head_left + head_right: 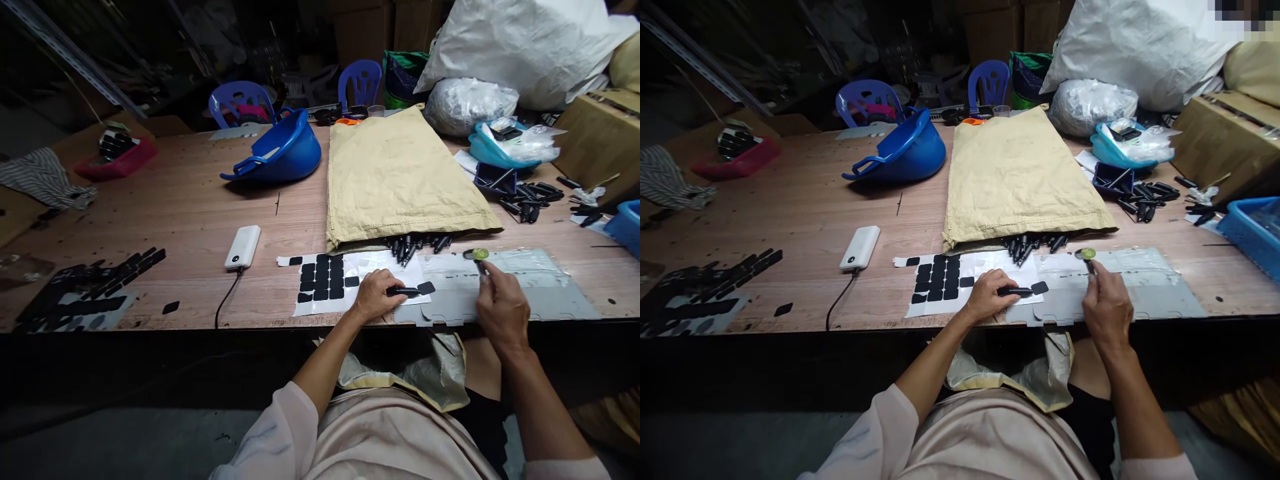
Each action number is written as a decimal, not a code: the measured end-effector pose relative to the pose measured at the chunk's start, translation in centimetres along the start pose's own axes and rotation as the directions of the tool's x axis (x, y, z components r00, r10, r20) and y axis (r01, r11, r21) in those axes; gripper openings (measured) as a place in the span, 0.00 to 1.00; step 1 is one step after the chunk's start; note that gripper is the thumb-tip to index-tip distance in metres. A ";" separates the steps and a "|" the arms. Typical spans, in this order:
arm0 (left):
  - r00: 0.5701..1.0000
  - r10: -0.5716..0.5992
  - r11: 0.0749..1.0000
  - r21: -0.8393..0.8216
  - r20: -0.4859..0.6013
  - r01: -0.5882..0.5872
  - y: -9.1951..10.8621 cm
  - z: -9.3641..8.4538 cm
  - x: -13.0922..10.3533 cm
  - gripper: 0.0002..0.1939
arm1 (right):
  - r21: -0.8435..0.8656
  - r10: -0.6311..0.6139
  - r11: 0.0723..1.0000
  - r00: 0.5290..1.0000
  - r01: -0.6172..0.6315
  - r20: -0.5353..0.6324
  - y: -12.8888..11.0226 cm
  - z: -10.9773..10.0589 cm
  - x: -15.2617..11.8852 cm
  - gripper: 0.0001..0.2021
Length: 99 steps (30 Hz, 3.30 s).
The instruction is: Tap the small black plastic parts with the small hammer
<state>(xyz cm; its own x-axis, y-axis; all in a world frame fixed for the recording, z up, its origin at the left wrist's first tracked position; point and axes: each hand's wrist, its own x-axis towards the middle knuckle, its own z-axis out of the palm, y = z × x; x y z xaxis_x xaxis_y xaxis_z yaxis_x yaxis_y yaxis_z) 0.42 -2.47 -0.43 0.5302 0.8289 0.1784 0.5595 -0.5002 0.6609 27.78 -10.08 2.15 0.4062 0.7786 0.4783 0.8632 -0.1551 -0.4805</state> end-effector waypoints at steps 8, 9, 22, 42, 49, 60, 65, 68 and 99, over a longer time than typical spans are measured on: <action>1.000 -0.015 0.999 -0.031 -0.014 0.015 0.2 -0.1 0.0 0.12 | 0.400 -0.217 0.908 0.958 0.128 0.186 -5.6 -0.5 -6.0 0.17; 1.000 -0.014 0.999 -0.030 -0.015 0.013 0.2 -0.2 0.0 0.11 | 0.401 -0.220 0.907 0.955 0.125 0.200 -5.8 -0.4 -6.2 0.17; 1.000 -0.019 1.000 0.002 -0.003 0.019 0.3 -0.1 0.1 0.10 | 0.328 -0.328 0.909 0.928 0.258 0.179 -7.3 -0.5 -6.8 0.20; 1.000 -0.009 1.000 0.004 -0.019 0.009 0.4 0.1 0.0 0.09 | 0.056 -0.111 0.993 0.989 0.106 0.098 -2.9 -1.4 -2.0 0.20; 1.000 0.008 1.000 0.024 -0.014 -0.007 0.4 0.1 -0.1 0.12 | -0.318 0.047 0.948 0.989 0.000 0.140 3.3 0.5 3.0 0.19; 0.983 0.182 0.981 0.060 0.023 -0.183 2.8 0.0 -2.8 0.07 | -0.379 0.040 0.925 0.998 -0.015 0.058 2.6 1.3 2.4 0.18; 0.959 0.283 0.959 0.014 0.003 -0.283 4.2 1.2 -6.4 0.06 | -0.400 0.046 0.916 0.998 -0.023 0.046 2.8 1.4 2.3 0.19; 0.963 0.271 0.961 0.066 -0.017 -0.269 4.2 1.6 -7.4 0.04 | -0.401 0.040 0.916 0.998 -0.018 0.047 2.8 1.5 2.3 0.19; 0.796 -0.580 0.768 0.209 -0.174 0.605 5.7 -0.2 13.1 0.18 | -0.402 0.017 0.916 1.000 -0.014 0.003 3.0 2.0 2.1 0.17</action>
<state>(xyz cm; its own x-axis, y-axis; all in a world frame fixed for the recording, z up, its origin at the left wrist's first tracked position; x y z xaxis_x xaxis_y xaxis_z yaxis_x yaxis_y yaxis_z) 10.42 5.58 5.85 -0.0135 0.9933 -0.1144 0.8837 0.0654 0.4635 30.64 -7.71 0.19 0.4197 0.7779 0.4677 0.9051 -0.3975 -0.1511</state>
